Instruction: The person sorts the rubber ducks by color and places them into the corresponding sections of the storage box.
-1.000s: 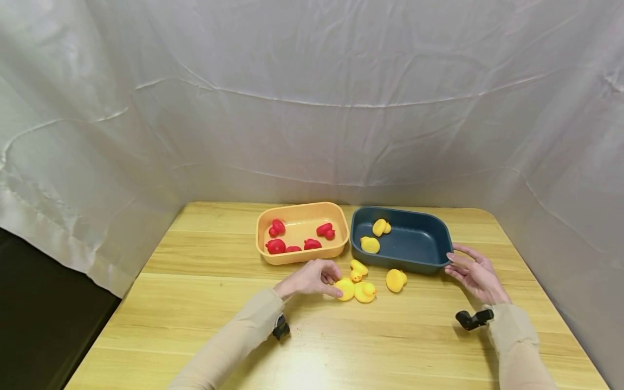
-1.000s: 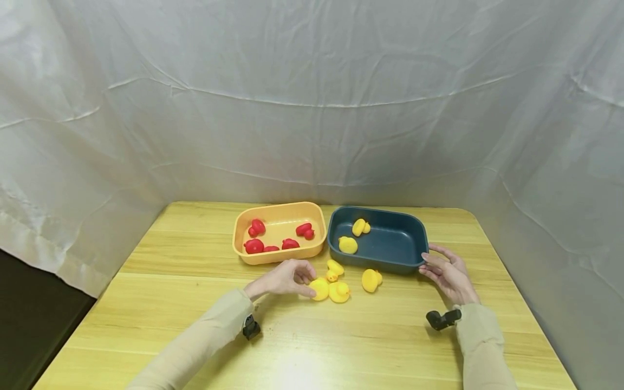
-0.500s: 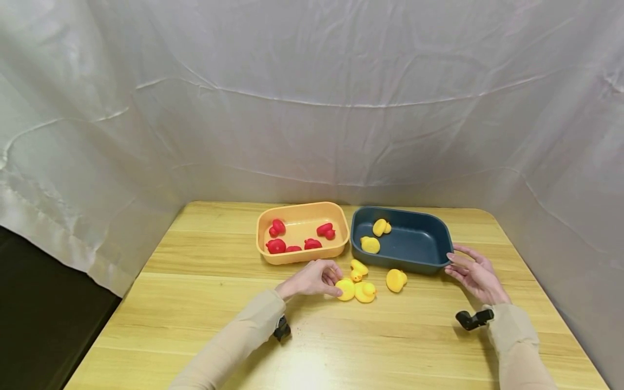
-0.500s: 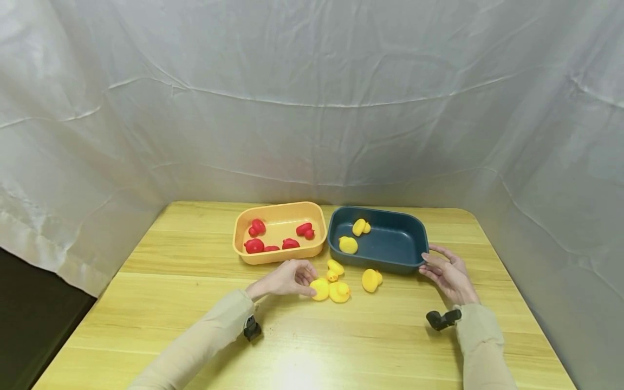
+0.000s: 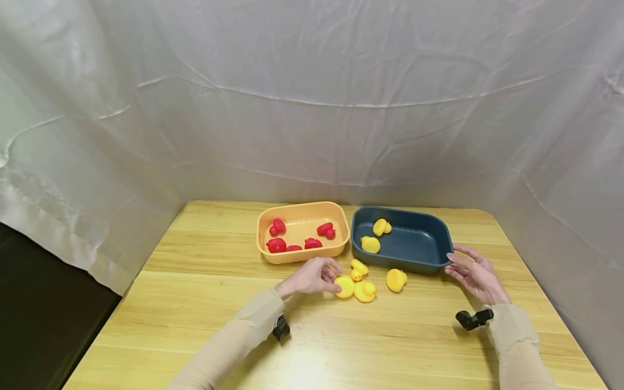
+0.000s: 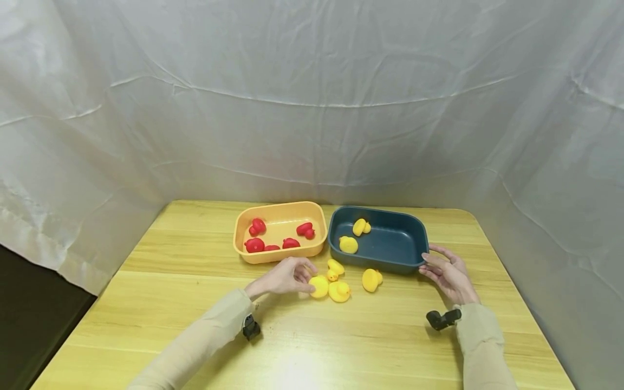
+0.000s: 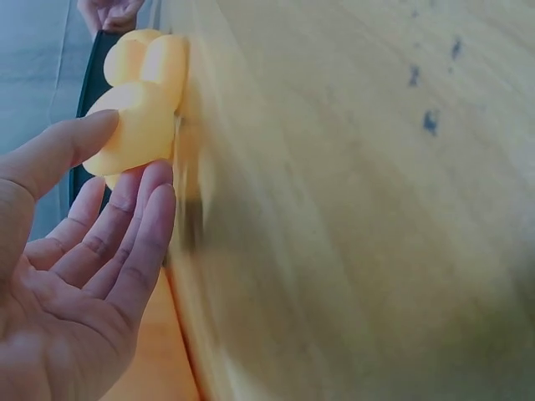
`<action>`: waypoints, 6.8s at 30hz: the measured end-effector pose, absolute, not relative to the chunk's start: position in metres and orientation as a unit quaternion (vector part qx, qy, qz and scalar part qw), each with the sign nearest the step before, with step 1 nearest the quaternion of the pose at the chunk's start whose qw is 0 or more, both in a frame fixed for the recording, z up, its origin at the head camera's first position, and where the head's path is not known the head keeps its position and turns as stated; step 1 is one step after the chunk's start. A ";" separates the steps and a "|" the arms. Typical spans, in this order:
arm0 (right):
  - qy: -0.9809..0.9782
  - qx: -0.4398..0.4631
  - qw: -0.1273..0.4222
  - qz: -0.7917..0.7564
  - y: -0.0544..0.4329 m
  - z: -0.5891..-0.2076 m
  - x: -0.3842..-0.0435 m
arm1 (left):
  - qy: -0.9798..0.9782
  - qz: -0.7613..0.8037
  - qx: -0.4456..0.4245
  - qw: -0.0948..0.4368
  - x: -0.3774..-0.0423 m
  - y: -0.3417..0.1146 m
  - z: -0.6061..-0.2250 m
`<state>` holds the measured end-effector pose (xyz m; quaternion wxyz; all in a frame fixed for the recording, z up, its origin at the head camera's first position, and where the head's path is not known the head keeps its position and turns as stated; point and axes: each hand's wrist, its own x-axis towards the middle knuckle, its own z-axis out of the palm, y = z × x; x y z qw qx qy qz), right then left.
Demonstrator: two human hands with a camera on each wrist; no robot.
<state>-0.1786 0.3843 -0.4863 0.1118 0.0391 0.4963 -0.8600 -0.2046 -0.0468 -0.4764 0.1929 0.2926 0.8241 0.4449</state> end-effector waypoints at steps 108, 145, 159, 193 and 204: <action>0.491 0.034 0.109 -0.864 0.384 -0.486 -0.177 | 0.820 0.512 0.234 0.101 -0.241 0.074 -0.441; 0.486 0.042 0.115 -0.865 0.385 -0.487 -0.179 | 0.798 0.525 0.277 0.101 -0.225 0.016 -0.451; 0.486 0.041 0.117 -0.865 0.384 -0.487 -0.178 | 0.823 0.459 0.312 0.119 -0.217 -0.003 -0.463; 0.498 0.045 0.113 -0.859 0.383 -0.486 -0.177 | 0.821 0.361 0.410 0.165 -0.200 -0.008 -0.479; 0.494 0.047 0.113 -0.860 0.383 -0.486 -0.177 | 0.836 0.329 0.414 0.150 -0.199 -0.005 -0.485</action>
